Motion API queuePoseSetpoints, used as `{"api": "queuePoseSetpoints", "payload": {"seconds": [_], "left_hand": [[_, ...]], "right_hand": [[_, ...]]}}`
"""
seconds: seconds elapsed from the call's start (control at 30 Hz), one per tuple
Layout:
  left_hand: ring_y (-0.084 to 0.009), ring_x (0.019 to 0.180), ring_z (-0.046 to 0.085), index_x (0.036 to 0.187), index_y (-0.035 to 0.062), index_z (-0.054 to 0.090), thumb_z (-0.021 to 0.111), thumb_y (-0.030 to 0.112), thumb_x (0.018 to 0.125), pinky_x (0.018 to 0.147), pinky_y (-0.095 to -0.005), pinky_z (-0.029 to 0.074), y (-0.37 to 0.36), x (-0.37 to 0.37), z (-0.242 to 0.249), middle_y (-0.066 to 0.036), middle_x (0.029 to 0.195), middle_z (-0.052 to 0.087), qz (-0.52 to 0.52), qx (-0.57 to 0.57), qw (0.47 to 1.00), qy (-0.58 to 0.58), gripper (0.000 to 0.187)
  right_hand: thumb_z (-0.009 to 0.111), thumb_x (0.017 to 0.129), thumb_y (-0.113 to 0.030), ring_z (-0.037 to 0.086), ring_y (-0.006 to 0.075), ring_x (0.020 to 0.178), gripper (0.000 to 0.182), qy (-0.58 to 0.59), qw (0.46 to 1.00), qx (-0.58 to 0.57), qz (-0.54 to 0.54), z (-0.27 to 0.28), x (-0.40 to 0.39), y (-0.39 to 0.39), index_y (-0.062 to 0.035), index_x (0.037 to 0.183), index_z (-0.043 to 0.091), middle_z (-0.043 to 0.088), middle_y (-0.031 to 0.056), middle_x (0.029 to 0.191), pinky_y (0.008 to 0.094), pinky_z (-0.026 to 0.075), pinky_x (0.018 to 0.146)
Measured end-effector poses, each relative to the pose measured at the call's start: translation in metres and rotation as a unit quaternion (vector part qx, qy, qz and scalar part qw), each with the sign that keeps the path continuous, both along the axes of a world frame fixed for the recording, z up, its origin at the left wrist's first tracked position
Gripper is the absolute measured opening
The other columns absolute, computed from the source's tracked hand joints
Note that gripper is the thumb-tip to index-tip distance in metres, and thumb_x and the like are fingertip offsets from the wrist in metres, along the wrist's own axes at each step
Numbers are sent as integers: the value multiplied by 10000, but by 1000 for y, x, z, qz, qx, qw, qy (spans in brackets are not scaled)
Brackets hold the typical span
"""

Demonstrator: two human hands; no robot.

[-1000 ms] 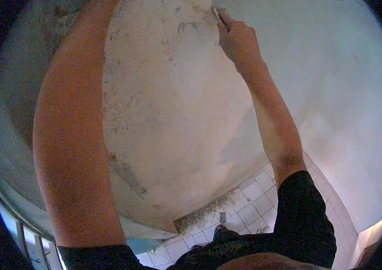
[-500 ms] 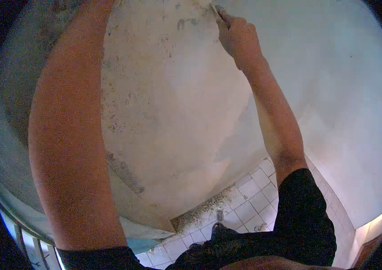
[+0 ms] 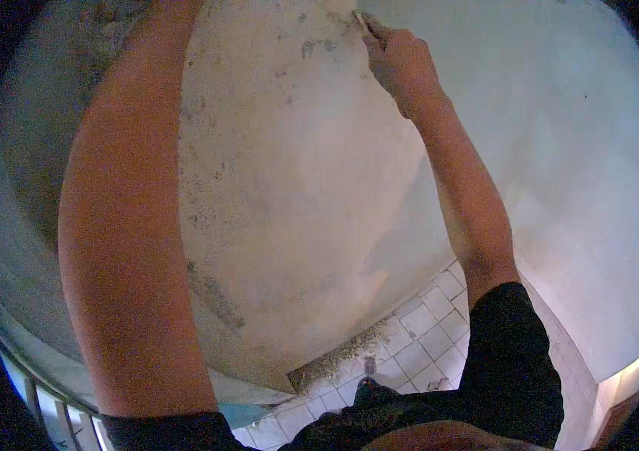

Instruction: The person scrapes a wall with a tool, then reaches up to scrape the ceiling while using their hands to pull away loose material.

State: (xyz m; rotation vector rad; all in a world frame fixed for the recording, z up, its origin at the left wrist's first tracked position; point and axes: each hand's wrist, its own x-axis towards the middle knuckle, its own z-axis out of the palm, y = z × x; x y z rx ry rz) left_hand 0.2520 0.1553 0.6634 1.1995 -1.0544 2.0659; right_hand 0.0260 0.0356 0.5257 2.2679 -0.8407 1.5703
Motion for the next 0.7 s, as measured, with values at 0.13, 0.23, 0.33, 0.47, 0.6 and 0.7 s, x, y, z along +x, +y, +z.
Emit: {"api": "queuePoseSetpoints", "payload": {"seconds": [0.13,0.23,0.33,0.47,0.6,0.7], "left_hand": [[-318,1225,439,1165,38,589,560,421,821,1064,-511,252,6,-12,-5,-144,1280,521,-34,9,999,40,515],[-316,1237,426,1171,38,586,551,429,825,1068,-510,246,20,-20,-6,-138,1297,511,-4,39,996,75,523],[-317,1243,419,1175,39,584,535,446,829,1073,-508,237,6,-15,-11,-135,1312,499,-4,42,995,91,536],[-308,1261,400,1231,59,551,507,484,835,1089,-510,204,11,-6,-4,-126,1348,466,-3,61,995,75,583],[-301,1274,384,1244,65,541,513,490,829,1084,-512,204,6,-8,-12,-129,1363,449,-27,34,996,72,595],[-296,1279,375,1216,56,557,534,476,818,1082,-507,215,28,-37,-22,-138,1352,456,-11,19,992,122,579]], "right_hand": [[461,916,-319,604,421,819,354,31,999,28,-8,-8,-6,4,-130,1187,589,629,237,886,463,486,774],[467,916,-304,604,426,807,354,34,999,7,-15,-3,0,3,-121,1197,581,632,237,874,463,488,772],[478,914,-290,605,427,807,351,33,999,7,-26,-11,-4,12,-102,1192,581,634,235,872,468,485,773],[475,916,-292,603,426,839,353,4,1000,25,11,1,10,-7,-107,1199,579,631,240,892,475,479,791],[469,917,-297,607,420,822,349,14,1000,0,-18,-6,2,6,-129,1202,582,633,235,871,472,486,781],[463,917,-287,607,422,797,353,26,999,-28,-13,-7,-2,5,-135,1216,572,633,232,860,479,486,770]]}}
